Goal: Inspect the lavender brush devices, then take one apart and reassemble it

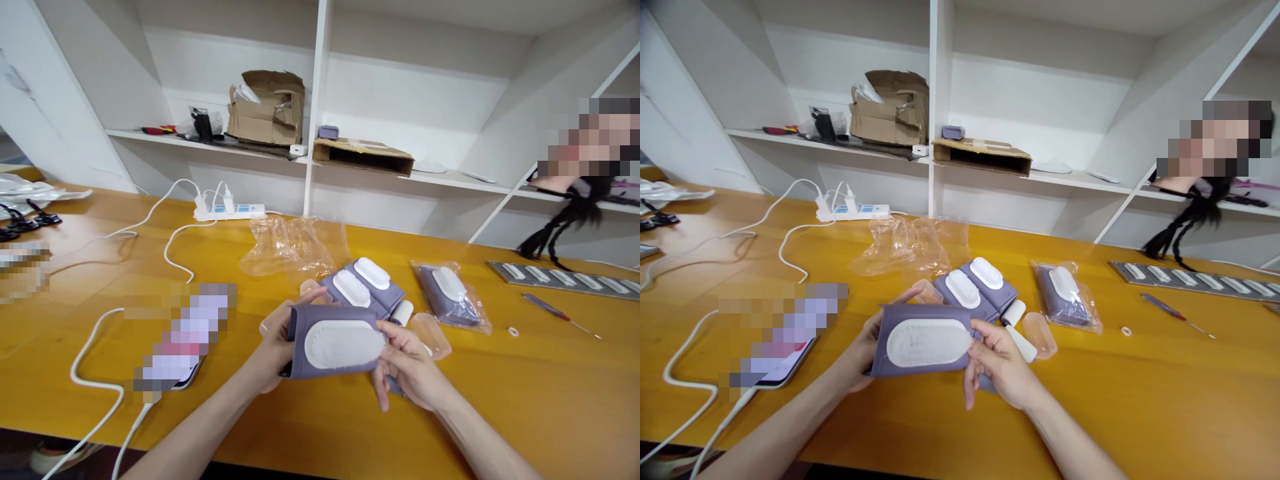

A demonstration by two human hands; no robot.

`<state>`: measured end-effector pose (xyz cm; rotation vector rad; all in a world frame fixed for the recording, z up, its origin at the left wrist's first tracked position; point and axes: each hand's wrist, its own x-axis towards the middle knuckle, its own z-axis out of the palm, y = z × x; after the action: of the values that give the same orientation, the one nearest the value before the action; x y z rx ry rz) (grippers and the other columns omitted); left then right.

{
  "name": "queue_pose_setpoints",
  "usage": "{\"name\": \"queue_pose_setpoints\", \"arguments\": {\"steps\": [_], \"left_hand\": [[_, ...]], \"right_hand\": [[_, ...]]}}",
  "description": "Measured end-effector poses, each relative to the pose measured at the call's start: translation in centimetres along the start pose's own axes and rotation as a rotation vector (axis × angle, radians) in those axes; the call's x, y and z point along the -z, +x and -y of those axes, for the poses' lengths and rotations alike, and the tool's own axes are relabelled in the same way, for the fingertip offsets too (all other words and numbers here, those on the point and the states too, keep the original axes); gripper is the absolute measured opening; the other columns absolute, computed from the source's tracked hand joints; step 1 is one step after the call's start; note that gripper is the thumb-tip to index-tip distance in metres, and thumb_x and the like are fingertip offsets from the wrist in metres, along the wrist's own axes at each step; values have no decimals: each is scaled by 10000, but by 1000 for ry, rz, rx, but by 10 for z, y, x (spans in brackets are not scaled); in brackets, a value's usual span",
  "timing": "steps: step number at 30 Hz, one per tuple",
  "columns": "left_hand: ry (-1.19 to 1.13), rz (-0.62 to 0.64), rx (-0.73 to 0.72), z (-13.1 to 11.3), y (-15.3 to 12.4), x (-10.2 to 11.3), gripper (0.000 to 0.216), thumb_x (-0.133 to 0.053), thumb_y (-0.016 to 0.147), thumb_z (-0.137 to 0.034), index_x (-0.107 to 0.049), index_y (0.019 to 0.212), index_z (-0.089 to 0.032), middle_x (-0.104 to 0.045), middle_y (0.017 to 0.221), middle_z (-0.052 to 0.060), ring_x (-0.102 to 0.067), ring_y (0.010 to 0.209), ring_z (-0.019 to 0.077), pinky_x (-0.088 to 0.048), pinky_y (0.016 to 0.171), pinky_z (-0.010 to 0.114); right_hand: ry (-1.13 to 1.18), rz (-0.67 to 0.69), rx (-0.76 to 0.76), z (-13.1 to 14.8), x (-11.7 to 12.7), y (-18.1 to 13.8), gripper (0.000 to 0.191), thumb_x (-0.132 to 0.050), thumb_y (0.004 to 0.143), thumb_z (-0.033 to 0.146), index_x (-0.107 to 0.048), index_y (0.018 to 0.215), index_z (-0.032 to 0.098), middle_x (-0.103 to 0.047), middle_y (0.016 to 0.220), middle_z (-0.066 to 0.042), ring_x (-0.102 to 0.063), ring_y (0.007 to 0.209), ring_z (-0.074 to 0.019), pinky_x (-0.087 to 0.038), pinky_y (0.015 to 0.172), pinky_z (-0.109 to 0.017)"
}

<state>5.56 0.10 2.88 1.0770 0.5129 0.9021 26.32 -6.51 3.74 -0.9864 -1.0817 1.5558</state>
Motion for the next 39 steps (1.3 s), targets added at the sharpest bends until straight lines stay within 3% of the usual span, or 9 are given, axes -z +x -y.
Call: {"name": "queue_pose_setpoints", "arguments": {"steps": [4, 9, 12, 18, 23, 27, 31, 39], "left_hand": [[-92, 27, 12, 3, 2, -2, 504, -678, 647, -143, -619, 1133, -261, -675, 1125, 65, -615, 1039, 266, -495, 843, 350], [-107, 18, 53, 7, 3, -3, 364, -694, 651, -166, -669, 1005, -247, -680, 1114, 52, -617, 1039, 254, -492, 854, 347], [-127, -44, 98, 10, 4, -5, 334, -697, 669, -205, -666, 999, -249, -700, 1054, 37, -637, 991, 229, -501, 827, 324], [-46, -178, -10, 17, 6, -6, 349, -733, 643, -207, -674, 986, -230, -703, 1039, 44, -644, 956, 217, -508, 775, 280], [-103, -109, -41, 15, 4, -5, 573, -774, 579, -174, -600, 1115, -274, -689, 1097, 57, -648, 967, 237, -516, 764, 289], [-134, -39, -28, 12, 2, -8, 464, -781, 587, -249, -640, 1029, -246, -684, 1113, 74, -605, 1065, 276, -491, 857, 347], [-77, 5, -47, 12, 1, -7, 395, -785, 581, -213, -676, 960, -237, -652, 1182, 69, -550, 1146, 275, -440, 936, 358], [-114, 31, -27, 15, 0, -7, 377, -800, 558, -222, -682, 915, -233, -647, 1186, 82, -551, 1141, 303, -433, 942, 407]], "right_hand": [[63, 18, -52, 2, -2, -1, 286, -649, 760, 346, -541, 931, 144, -606, 429, 25, -624, 323, -183, -278, 307, -149], [76, 18, -81, 2, 1, -2, 319, -639, 747, 314, -538, 986, 129, -619, 435, 8, -628, 323, -202, -274, 269, -138], [96, 11, -66, 1, 3, -2, 282, -631, 776, 338, -543, 953, 136, -625, 443, 4, -621, 311, -186, -254, 260, -126], [66, -78, -34, -1, 4, 0, 312, -664, 771, 399, -556, 923, 148, -597, 429, 28, -558, 252, -139, -169, 260, -123], [26, -50, -19, -3, 2, 0, 354, -677, 769, 399, -585, 989, 138, -610, 468, 24, -585, 288, -134, -194, 271, -128], [13, 20, -27, -4, 3, -2, 358, -668, 784, 388, -590, 1018, 128, -620, 458, 14, -601, 307, -138, -229, 282, -124], [55, 54, -58, -6, 4, -4, 376, -675, 779, 385, -582, 1031, 121, -651, 506, -8, -613, 318, -135, -256, 270, -106], [95, 74, -114, -4, 3, -5, 428, -676, 767, 413, -576, 1062, 120, -665, 525, -24, -597, 286, -140, -269, 255, -109]]}}
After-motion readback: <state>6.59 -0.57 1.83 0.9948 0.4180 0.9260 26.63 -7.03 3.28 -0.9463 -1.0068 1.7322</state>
